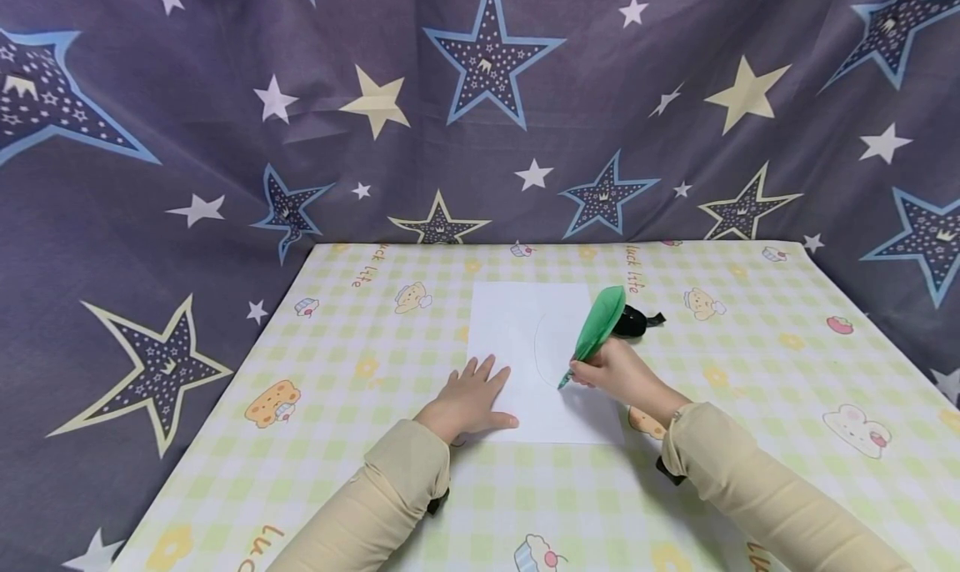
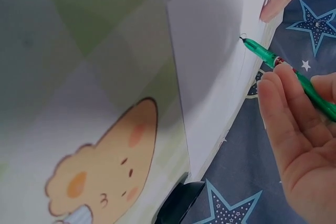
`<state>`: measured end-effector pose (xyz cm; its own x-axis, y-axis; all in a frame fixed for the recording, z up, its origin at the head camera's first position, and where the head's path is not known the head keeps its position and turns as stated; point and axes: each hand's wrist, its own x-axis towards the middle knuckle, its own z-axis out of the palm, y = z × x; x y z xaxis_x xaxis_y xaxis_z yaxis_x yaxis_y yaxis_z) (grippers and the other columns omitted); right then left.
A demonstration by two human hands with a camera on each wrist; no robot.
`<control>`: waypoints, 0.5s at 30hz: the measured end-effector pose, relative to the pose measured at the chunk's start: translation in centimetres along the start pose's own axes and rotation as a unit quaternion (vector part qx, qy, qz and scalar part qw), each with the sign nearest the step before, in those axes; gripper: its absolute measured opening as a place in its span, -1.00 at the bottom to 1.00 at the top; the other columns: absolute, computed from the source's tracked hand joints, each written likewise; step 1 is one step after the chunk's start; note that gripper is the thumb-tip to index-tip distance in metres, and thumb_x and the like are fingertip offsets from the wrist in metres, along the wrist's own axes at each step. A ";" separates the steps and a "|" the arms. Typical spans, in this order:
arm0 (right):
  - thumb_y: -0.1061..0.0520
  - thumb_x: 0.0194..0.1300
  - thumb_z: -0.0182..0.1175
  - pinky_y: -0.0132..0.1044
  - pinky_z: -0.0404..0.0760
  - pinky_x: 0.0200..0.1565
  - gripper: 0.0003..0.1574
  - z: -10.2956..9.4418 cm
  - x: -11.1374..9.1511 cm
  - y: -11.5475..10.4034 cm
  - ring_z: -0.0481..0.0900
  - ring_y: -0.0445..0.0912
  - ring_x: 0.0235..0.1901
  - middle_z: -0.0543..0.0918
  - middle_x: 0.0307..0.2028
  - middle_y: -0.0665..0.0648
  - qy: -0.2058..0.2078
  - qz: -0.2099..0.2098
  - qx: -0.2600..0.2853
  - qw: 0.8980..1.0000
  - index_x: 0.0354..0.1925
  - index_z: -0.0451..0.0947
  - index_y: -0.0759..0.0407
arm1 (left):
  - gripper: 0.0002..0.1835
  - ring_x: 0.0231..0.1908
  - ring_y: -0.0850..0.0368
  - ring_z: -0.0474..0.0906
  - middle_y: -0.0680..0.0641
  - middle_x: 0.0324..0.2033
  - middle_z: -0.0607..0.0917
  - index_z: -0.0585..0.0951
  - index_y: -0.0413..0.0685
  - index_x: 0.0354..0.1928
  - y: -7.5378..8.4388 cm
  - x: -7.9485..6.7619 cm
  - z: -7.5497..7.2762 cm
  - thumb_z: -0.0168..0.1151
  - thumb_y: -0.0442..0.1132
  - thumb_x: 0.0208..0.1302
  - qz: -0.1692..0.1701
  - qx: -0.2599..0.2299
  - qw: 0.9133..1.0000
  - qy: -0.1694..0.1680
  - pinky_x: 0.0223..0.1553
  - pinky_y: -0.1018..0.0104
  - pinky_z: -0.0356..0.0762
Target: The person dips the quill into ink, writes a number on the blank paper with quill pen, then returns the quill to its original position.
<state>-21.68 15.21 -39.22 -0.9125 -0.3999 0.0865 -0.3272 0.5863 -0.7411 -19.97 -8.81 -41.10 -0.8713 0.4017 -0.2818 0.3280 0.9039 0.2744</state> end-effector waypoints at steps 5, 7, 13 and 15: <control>0.25 0.28 0.11 -0.38 0.45 -0.57 -0.77 -0.2 -0.2 0.1 0.50 -0.18 -0.60 0.64 -0.57 0.15 0.002 0.016 -0.003 1.000 -0.44 0.64 0.32 | -0.12 0.35 -0.21 -0.19 -0.19 0.39 -0.02 0.12 -0.03 0.40 -0.2 0.1 0.1 0.16 0.22 0.14 0.003 -0.002 1.000 -0.003 0.26 -0.14 -0.15; 0.24 0.29 0.11 -0.37 0.48 -0.55 -0.77 -0.3 -0.3 0.2 0.53 -0.17 -0.57 0.65 -0.55 0.15 0.002 0.015 -0.005 1.000 -0.42 0.64 0.33 | -0.12 0.35 -0.20 -0.19 -0.19 0.39 -0.02 0.12 -0.03 0.41 -0.2 0.2 0.2 0.16 0.22 0.14 0.005 -0.003 1.000 -0.004 0.26 -0.14 -0.15; 0.23 0.29 0.10 -0.40 0.37 -0.61 -0.73 -0.7 -0.6 0.3 0.43 -0.18 -0.63 0.64 -0.57 0.14 0.000 0.019 -0.014 1.000 -0.48 0.64 0.29 | -0.11 0.35 -0.21 -0.18 -0.19 0.39 -0.01 0.12 -0.02 0.41 -0.2 0.3 0.2 0.16 0.23 0.13 0.005 0.001 1.000 -0.002 0.26 -0.15 -0.14; 0.22 0.30 0.09 -0.40 0.32 -0.63 -0.72 -0.8 -0.7 0.3 0.41 -0.18 -0.64 0.64 -0.58 0.15 -0.001 0.022 -0.016 1.000 -0.50 0.63 0.28 | -0.11 0.35 -0.21 -0.18 -0.19 0.39 -0.02 0.12 -0.02 0.41 -0.3 0.4 0.3 0.16 0.23 0.13 0.004 0.003 1.000 -0.003 0.26 -0.15 -0.14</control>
<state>-21.38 16.22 -38.96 -0.9255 -0.3749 0.0532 -0.2947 0.6248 -0.7230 -20.28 -8.88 -41.51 -0.8667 0.4096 -0.2845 0.3374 0.9017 0.2704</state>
